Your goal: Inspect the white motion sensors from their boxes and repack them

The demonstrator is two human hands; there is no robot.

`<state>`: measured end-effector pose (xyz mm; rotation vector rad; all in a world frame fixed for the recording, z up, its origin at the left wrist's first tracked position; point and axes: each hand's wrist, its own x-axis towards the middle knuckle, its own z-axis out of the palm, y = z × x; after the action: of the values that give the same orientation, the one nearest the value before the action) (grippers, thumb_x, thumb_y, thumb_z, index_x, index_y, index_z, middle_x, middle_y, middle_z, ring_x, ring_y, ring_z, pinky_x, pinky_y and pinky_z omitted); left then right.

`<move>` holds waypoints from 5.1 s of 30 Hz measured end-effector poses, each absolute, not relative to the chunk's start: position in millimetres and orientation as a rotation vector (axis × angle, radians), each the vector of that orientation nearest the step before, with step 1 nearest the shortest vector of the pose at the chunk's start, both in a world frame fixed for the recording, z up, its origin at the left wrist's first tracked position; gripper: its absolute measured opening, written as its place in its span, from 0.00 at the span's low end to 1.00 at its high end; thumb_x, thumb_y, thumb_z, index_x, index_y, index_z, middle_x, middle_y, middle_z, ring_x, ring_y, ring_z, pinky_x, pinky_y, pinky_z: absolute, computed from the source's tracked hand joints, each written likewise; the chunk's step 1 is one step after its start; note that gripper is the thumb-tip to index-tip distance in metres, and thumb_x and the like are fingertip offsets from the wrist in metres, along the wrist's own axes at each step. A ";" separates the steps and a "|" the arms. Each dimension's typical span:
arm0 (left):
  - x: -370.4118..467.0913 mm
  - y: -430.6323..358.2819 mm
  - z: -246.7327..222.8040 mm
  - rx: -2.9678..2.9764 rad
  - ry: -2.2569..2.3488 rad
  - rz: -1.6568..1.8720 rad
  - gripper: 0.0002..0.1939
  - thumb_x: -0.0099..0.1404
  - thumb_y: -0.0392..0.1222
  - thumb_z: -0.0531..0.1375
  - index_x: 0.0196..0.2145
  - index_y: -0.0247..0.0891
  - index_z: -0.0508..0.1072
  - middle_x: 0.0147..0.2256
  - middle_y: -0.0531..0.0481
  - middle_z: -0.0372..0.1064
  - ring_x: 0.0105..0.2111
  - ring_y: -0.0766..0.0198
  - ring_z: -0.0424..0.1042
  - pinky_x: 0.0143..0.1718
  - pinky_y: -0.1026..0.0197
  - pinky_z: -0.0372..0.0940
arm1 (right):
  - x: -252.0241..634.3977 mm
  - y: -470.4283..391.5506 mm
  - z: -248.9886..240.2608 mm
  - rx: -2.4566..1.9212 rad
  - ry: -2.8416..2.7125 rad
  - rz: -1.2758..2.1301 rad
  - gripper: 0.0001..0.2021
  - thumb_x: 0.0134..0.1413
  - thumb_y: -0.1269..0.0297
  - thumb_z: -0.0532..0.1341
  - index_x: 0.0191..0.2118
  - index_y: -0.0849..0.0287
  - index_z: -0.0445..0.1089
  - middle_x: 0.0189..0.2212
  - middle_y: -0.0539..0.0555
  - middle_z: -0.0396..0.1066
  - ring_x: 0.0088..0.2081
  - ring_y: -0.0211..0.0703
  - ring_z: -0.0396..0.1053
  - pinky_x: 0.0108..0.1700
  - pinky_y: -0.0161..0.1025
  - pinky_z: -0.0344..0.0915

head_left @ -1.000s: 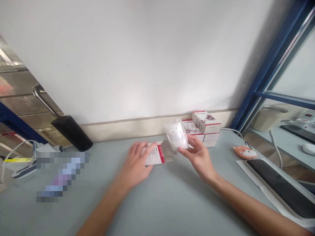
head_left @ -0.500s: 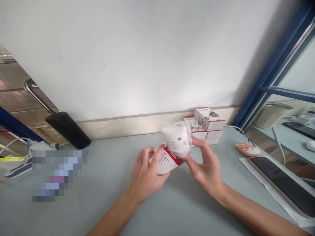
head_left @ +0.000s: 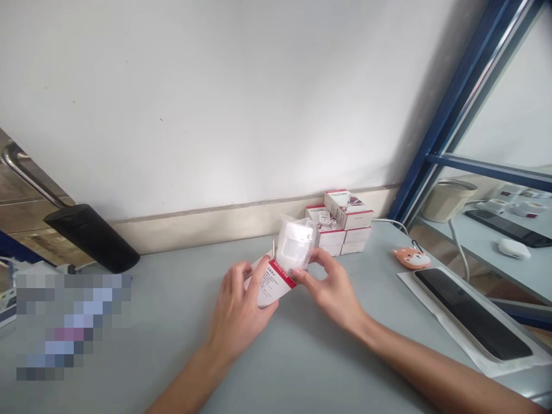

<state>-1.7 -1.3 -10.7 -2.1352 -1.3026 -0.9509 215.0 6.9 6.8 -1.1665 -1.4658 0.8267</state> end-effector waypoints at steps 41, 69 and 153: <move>8.9 -9.6 -15.3 -2.694 -1.643 -2.169 0.38 0.66 0.50 0.70 0.61 0.52 0.48 0.61 0.39 0.63 0.57 0.51 0.74 0.52 0.45 0.76 | 219.4 -11.6 29.4 -0.759 -1.923 0.250 0.25 0.66 0.67 0.61 0.65 0.49 0.60 0.58 0.59 0.69 0.60 0.57 0.66 0.60 0.57 0.68; 5.9 -11.5 -11.6 -2.530 -1.657 -1.613 0.30 0.62 0.52 0.73 0.57 0.51 0.66 0.54 0.45 0.68 0.38 0.58 0.80 0.31 0.55 0.79 | 223.7 -6.5 17.9 -0.784 -2.029 0.225 0.14 0.70 0.63 0.60 0.58 0.49 0.66 0.62 0.62 0.63 0.61 0.55 0.70 0.58 0.54 0.74; 3.5 -22.0 3.5 -2.474 -0.840 -1.462 0.05 0.72 0.44 0.59 0.44 0.45 0.68 0.42 0.41 0.76 0.32 0.55 0.75 0.29 0.55 0.72 | 229.2 -28.9 51.2 -0.901 -1.944 -0.080 0.08 0.63 0.74 0.63 0.41 0.52 0.72 0.37 0.50 0.79 0.44 0.51 0.69 0.45 0.49 0.60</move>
<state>3.5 -22.0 3.5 -2.4743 -0.8399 -1.4618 229.2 -28.9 51.2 -0.9012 -1.9441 -0.0801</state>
